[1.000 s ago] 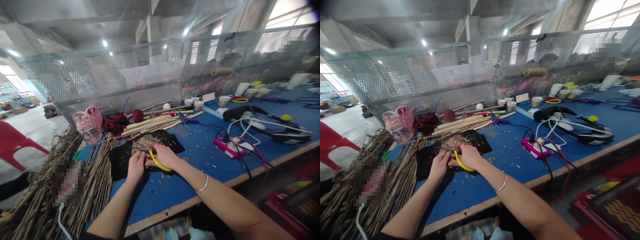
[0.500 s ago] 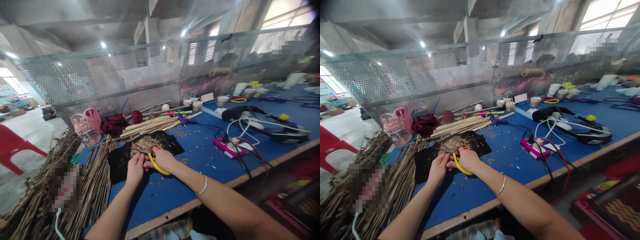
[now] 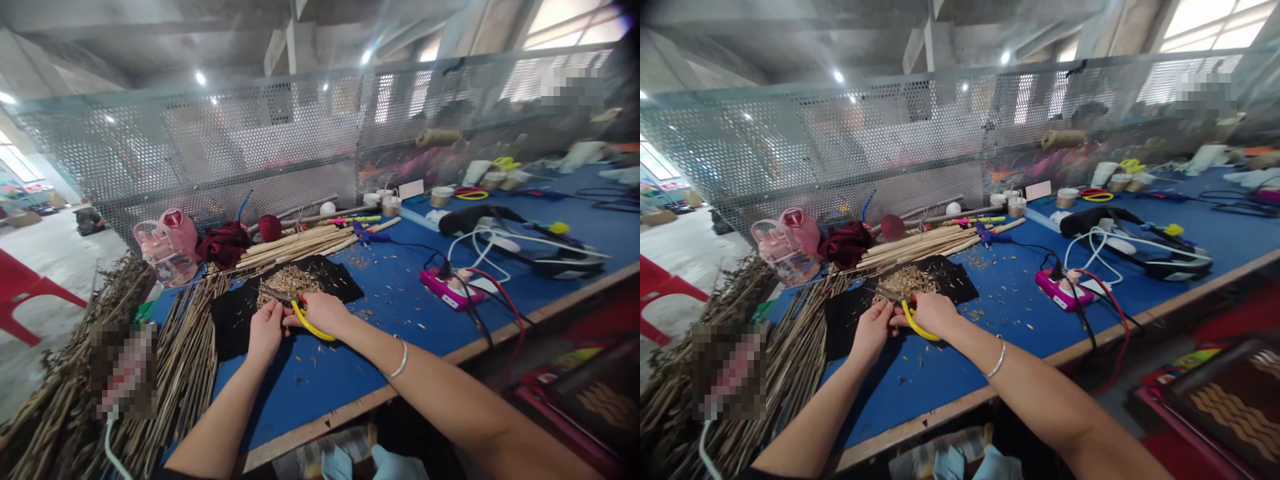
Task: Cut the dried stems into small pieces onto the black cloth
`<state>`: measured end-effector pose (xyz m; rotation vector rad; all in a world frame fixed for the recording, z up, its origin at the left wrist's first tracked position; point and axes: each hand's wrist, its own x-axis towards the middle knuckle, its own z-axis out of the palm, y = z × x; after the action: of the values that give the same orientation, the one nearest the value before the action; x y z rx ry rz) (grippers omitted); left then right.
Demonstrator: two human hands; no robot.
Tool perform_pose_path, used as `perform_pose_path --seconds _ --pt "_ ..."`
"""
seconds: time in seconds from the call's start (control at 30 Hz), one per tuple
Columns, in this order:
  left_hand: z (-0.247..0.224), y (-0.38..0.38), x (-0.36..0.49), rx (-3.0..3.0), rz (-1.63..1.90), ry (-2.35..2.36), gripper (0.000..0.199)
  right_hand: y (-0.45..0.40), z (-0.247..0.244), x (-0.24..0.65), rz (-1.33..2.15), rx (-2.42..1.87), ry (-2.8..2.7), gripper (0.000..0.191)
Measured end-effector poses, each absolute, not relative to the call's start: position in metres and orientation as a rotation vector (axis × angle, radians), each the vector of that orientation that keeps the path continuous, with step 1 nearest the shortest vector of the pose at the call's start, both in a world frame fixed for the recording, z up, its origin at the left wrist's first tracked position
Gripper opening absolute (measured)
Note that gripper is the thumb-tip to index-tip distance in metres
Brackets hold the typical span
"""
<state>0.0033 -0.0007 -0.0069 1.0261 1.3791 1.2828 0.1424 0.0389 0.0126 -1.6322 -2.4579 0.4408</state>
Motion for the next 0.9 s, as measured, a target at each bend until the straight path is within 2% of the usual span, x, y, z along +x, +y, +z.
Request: perform_pose_path --seconds 0.37,0.73,0.9 --pt "-0.0039 0.0007 0.001 0.988 1.338 1.392 0.031 0.0436 0.0115 0.1441 0.419 -1.657 -2.447 0.066" --pt "-0.0073 0.0012 0.0015 0.974 1.368 1.247 0.026 0.0399 0.0113 0.1438 0.375 -1.605 -2.479 0.076" --pt "-0.0067 -0.001 0.0026 1.007 1.372 1.302 0.027 0.0389 0.0094 0.1439 0.288 -1.514 -2.457 0.073"
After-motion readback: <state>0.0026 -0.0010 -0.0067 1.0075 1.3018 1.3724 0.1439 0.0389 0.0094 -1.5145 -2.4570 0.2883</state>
